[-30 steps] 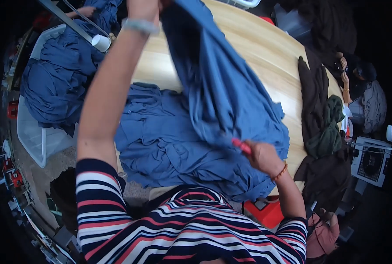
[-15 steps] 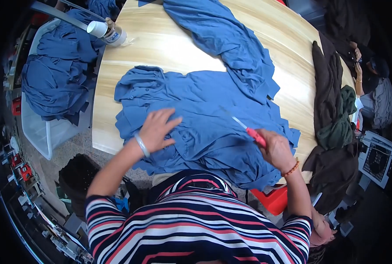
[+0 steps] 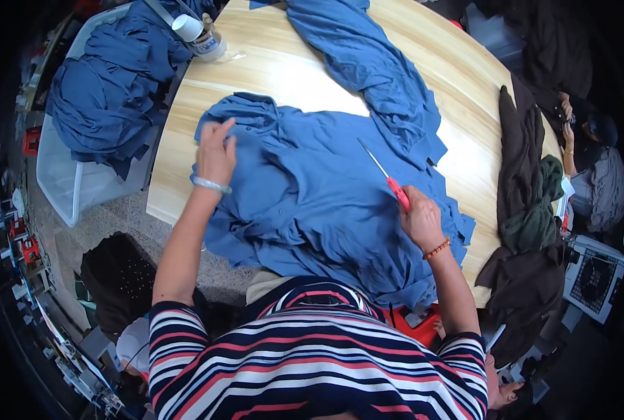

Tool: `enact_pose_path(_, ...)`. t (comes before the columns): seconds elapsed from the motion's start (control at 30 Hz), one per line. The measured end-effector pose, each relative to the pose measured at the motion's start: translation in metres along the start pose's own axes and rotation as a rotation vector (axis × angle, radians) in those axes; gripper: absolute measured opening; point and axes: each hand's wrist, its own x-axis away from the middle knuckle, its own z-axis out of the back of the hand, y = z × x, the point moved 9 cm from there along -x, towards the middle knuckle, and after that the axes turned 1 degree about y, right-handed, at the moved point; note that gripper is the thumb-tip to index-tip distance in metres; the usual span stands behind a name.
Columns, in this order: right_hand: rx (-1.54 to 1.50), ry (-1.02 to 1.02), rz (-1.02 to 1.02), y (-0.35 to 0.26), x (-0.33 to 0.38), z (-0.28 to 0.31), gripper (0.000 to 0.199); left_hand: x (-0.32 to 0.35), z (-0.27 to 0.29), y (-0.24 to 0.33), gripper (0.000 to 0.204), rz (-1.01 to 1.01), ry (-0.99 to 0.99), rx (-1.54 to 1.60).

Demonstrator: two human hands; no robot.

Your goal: Trim excess threads and fabric from garments using a pair of scissors.

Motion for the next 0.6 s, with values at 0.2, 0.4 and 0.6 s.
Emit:
enact_pose_path(0.2, -0.093, -0.088, -0.006, -0.016, 0.021, 0.021, 0.019, 0.12, -0.075, 0.038, 0.039, 1.128, -0.56, 1.349)
enact_pose_path(0.4, -0.104, -0.325, 0.209, -0.066, 0.043, 0.01, 0.02, 0.119, -0.124, 0.035, 0.028, 1.158, -0.481, 1.198)
enact_pose_path(0.6, 0.005, -0.362, 0.227, -0.095, 0.014, -0.002, 0.024, 0.137, -0.152, 0.014, 0.011, 1.151, -0.402, 1.269)
